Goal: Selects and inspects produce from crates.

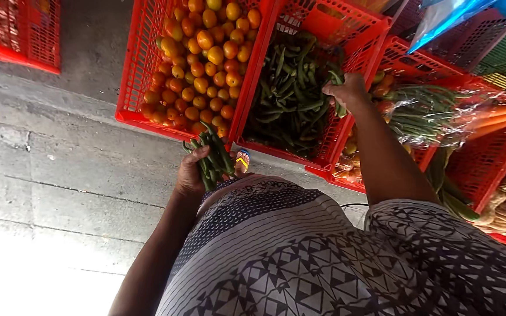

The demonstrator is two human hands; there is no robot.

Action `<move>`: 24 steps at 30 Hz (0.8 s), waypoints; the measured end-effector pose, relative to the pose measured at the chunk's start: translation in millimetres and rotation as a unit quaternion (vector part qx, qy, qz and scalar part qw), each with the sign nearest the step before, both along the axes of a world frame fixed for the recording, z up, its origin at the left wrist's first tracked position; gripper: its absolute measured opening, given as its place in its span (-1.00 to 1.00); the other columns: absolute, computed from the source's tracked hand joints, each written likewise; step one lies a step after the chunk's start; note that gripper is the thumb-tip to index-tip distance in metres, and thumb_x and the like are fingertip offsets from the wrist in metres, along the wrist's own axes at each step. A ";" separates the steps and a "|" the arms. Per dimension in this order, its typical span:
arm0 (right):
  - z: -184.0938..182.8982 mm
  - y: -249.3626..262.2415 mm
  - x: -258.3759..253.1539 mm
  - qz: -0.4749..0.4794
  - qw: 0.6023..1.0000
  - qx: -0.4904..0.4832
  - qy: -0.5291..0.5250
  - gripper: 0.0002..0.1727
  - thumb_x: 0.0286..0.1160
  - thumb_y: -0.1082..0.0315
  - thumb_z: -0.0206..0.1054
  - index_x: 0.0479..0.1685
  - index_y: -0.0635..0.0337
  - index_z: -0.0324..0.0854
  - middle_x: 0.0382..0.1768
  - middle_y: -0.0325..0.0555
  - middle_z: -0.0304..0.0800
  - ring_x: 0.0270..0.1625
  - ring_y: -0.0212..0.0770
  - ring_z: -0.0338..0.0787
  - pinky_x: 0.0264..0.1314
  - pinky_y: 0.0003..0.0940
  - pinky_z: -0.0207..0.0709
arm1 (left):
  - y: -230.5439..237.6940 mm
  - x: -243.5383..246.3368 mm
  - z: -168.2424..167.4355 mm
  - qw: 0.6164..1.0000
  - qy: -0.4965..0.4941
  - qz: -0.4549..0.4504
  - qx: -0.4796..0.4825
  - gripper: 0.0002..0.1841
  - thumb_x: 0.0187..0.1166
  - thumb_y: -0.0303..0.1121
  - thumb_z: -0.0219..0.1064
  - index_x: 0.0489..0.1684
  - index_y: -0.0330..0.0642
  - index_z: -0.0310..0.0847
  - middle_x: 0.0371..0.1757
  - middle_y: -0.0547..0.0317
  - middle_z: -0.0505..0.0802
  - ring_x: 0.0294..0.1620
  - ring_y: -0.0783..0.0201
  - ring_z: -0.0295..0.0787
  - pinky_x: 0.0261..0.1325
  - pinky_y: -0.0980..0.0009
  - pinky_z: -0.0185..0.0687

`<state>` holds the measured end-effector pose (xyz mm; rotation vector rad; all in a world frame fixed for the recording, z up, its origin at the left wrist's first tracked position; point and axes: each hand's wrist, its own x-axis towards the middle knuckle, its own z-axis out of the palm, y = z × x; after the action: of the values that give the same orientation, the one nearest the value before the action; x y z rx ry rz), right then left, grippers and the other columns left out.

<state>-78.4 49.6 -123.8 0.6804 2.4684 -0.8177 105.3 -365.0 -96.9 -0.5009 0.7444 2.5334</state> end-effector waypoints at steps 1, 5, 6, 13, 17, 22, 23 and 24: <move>3.3 -3.7 1.0 -0.012 0.999 -0.032 0.000 -0.55 0.51 0.27 0.49 0.31 0.29 0.61 0.08 0.19 0.74 -0.29 -0.07 0.79 -0.12 -0.03 0.74 | 0.4 0.3 -0.2 1.000 0.006 0.001 -0.001 -0.46 0.37 -0.14 0.50 0.37 -0.06 0.58 0.22 -0.10 0.84 -0.06 0.08 0.93 -0.10 0.20 0.89; 1.7 -20.8 16.0 0.009 0.999 -0.031 -0.004 -0.63 0.50 0.30 0.48 0.21 0.29 0.67 0.02 0.18 0.78 -0.27 -0.06 0.80 -0.10 0.00 0.74 | -0.3 -0.4 1.2 1.000 0.010 -0.010 -0.022 -0.36 0.41 -0.10 0.45 0.54 0.00 0.44 0.28 -0.08 0.81 -0.05 0.06 0.91 -0.12 0.18 0.89; -1.7 -22.0 19.1 0.018 1.000 -0.009 -0.006 -0.62 0.49 0.27 0.49 0.20 0.29 0.69 0.04 0.24 0.78 -0.20 0.04 0.83 -0.01 0.11 0.73 | -0.2 0.2 1.1 1.000 0.008 -0.009 -0.020 -0.36 0.41 -0.10 0.45 0.54 0.00 0.45 0.28 -0.08 0.81 -0.04 0.06 0.91 -0.11 0.18 0.89; -7.2 -17.6 34.2 -0.127 0.989 -0.027 0.073 -0.60 0.48 0.25 0.48 0.21 0.28 0.66 -0.04 0.15 0.78 -0.31 -0.08 0.81 -0.12 -0.04 0.76 | -1.1 7.6 -0.2 1.000 -0.015 0.012 -0.022 -0.42 0.36 -0.11 0.50 0.39 -0.08 0.55 0.27 -0.14 0.82 -0.01 0.03 0.91 -0.05 0.15 0.88; -28.3 -34.1 51.6 -0.251 0.959 -0.080 0.100 -0.36 0.36 0.13 0.63 0.35 0.30 0.56 -0.04 0.13 0.74 -0.35 -0.08 0.79 -0.22 -0.07 0.77 | 0.3 9.5 -5.7 1.000 -0.018 0.010 -0.002 -0.42 0.37 -0.11 0.49 0.41 -0.07 0.55 0.27 -0.13 0.82 0.01 0.03 0.91 -0.03 0.14 0.87; -53.4 -62.0 52.0 -0.220 0.974 0.049 0.028 -0.07 0.22 -0.12 0.68 0.52 0.31 0.50 0.44 0.31 0.60 0.51 0.20 0.59 0.54 0.17 0.43 | 0.7 10.1 -5.0 0.999 -0.014 0.015 -0.024 -0.49 0.44 -0.11 0.41 0.37 -0.08 0.58 0.22 -0.13 0.84 -0.02 0.04 0.92 -0.06 0.16 0.88; -55.0 -62.9 47.2 -0.212 0.974 0.067 0.033 -0.08 0.22 -0.14 0.67 0.51 0.30 0.51 0.44 0.29 0.61 0.54 0.20 0.57 0.57 0.16 0.40 | 0.9 9.8 -5.0 0.999 -0.015 0.012 -0.026 -0.49 0.45 -0.11 0.40 0.38 -0.09 0.58 0.24 -0.12 0.83 -0.02 0.04 0.91 -0.05 0.16 0.87; -52.9 -62.2 41.6 -0.199 0.976 0.079 0.038 -0.13 0.27 -0.11 0.64 0.50 0.29 0.53 0.44 0.28 0.62 0.56 0.19 0.56 0.58 0.16 0.38 | 1.6 9.6 -5.1 1.000 -0.015 0.009 -0.023 -0.50 0.45 -0.11 0.40 0.36 -0.09 0.59 0.25 -0.12 0.83 -0.01 0.04 0.91 -0.04 0.15 0.87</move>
<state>-36.8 -12.6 -176.7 1.2525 2.5222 -0.8026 114.9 -363.4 -102.0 -0.5610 0.7913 2.5251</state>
